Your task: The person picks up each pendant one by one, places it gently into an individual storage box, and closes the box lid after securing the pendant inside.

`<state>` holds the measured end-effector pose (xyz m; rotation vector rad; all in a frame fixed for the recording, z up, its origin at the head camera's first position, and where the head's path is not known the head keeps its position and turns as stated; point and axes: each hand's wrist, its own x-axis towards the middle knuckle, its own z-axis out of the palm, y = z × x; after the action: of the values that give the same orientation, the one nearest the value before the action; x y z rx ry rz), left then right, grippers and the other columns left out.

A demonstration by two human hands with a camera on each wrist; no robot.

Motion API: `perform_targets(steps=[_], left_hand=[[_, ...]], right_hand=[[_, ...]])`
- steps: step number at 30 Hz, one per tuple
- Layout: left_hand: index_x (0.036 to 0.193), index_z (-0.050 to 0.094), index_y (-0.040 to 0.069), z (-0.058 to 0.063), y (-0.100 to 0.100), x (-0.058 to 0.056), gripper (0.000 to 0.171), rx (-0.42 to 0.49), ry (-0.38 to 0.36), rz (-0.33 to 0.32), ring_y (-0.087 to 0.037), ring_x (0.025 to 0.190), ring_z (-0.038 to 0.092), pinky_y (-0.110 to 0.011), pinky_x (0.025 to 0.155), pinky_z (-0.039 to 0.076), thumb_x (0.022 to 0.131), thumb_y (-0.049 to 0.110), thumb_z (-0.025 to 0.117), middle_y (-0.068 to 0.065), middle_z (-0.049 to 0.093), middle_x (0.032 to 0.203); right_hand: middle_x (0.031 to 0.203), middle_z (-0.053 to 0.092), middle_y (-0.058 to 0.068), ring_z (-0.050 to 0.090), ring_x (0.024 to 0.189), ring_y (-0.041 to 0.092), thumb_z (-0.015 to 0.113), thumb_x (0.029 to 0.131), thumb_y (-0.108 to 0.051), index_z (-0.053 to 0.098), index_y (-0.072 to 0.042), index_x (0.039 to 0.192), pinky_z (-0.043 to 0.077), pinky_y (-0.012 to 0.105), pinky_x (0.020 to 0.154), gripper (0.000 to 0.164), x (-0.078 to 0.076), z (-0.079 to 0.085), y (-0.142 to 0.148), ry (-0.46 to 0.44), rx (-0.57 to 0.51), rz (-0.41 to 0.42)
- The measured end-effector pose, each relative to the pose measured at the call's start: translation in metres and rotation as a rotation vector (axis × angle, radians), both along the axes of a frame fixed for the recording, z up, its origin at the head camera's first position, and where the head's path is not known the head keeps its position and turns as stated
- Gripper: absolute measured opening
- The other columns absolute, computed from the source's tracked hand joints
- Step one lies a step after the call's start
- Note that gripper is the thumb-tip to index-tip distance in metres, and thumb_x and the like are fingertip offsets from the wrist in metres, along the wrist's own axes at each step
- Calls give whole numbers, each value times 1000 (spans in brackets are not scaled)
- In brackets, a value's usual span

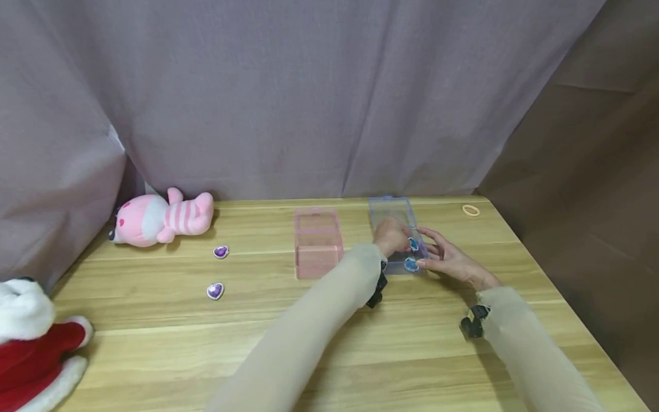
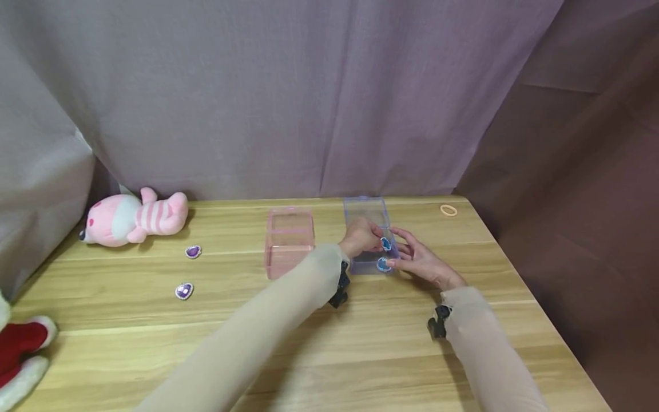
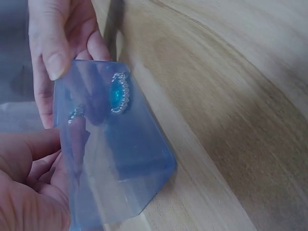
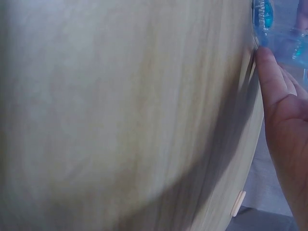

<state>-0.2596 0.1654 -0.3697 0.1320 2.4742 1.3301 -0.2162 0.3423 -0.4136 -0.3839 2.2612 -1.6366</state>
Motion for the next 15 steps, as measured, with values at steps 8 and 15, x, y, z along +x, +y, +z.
perform_targets(steps=[8, 15], left_hand=[[89, 75, 17, 2, -2, 2, 18, -215, 139, -65, -7, 69, 54, -17, 64, 41, 73, 10, 77, 8, 69, 78], [83, 74, 19, 3, -1, 4, 11, -306, 157, -95, -10, 76, 55, -21, 71, 46, 74, 13, 77, 9, 68, 85]], right_hand=[[143, 22, 41, 50, 111, -3, 60, 90, -3, 7, -7, 149, 44, 12, 89, 80, -1, -2, 1, -4, 16, -8], [142, 23, 41, 54, 108, -2, 58, 90, -1, 5, -7, 149, 45, 14, 88, 80, 0, 0, 0, -25, -10, -6]])
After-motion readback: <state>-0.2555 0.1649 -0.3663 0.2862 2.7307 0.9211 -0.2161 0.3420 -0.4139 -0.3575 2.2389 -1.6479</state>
